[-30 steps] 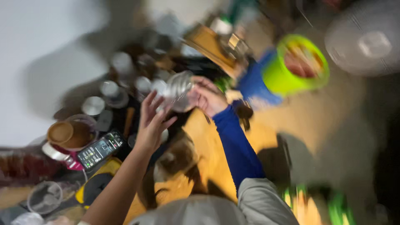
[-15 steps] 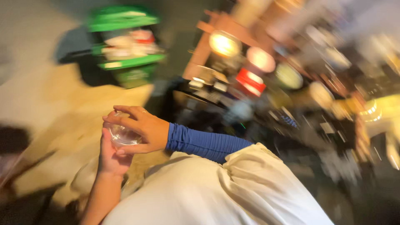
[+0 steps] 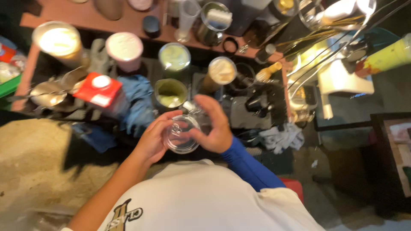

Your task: The person prepares a beverage by pouring milk into a cup on a scale, adding ice from a cooler, and drizzling a brown sauce on top. They then place a lid on the cup and handle a plastic bag of straws.

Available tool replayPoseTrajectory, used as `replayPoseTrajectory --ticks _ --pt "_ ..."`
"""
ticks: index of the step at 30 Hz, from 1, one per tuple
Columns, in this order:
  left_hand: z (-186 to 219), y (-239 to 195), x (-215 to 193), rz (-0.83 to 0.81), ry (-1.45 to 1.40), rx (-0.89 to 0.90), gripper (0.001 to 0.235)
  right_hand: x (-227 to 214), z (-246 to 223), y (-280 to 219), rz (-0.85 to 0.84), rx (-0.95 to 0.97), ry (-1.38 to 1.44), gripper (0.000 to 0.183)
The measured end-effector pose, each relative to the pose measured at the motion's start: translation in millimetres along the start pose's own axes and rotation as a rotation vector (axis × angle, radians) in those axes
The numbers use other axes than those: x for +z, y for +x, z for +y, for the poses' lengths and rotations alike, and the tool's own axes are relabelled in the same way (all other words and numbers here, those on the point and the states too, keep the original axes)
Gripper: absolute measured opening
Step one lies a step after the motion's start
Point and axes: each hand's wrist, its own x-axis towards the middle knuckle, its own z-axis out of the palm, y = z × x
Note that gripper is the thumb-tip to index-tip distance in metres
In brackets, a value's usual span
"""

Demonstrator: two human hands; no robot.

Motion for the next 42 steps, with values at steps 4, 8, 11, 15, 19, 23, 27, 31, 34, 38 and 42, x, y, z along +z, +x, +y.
replayPoseTrajectory --ticks 4,8,11,15,19,23,27,31,34,38,42 --pt "-25.5 56.2 12.2 0.239 0.093 -0.127 0.025 -73.0 79.0 41.2 0.080 -0.012 -0.254 0.080" --pt "-28.4 79.2 18.4 0.284 0.351 -0.137 0.018 -84.7 132.8 78.6 -0.062 -0.079 -0.345 0.086" --pt "-9.4 96.7 34.5 0.215 0.726 0.028 0.020 -85.2 150.4 95.0 -0.115 -0.103 -0.337 0.086" --pt "17.2 103.0 59.1 0.225 1.235 0.193 0.023 -120.7 156.2 90.2 -0.017 -0.014 -0.233 0.084" --pt "28.6 114.8 77.6 0.206 1.387 0.215 0.030 -147.1 157.0 91.5 -0.023 0.133 -0.094 0.081" --pt "26.9 126.6 82.1 0.169 1.452 0.327 0.048 -120.8 152.1 88.6 -0.127 -0.046 -0.230 0.085" --pt "28.5 136.2 83.4 0.160 1.506 0.415 0.069 -79.8 146.9 96.0 -0.164 -0.024 -0.324 0.086" --pt "25.7 140.9 83.3 0.150 1.683 0.403 0.078 -64.9 149.4 100.4 -0.129 -0.024 -0.401 0.088" --pt "21.1 143.8 83.4 0.152 1.805 0.371 0.078 -58.1 152.8 98.2 -0.078 -0.036 -0.454 0.084" --pt "15.0 148.2 82.3 0.182 1.848 0.337 0.082 -47.3 155.6 97.4 -0.028 -0.039 -0.541 0.079" --pt "14.4 155.5 76.2 0.177 1.764 0.347 0.084 -45.3 155.2 95.6 -0.022 -0.056 -0.535 0.080"
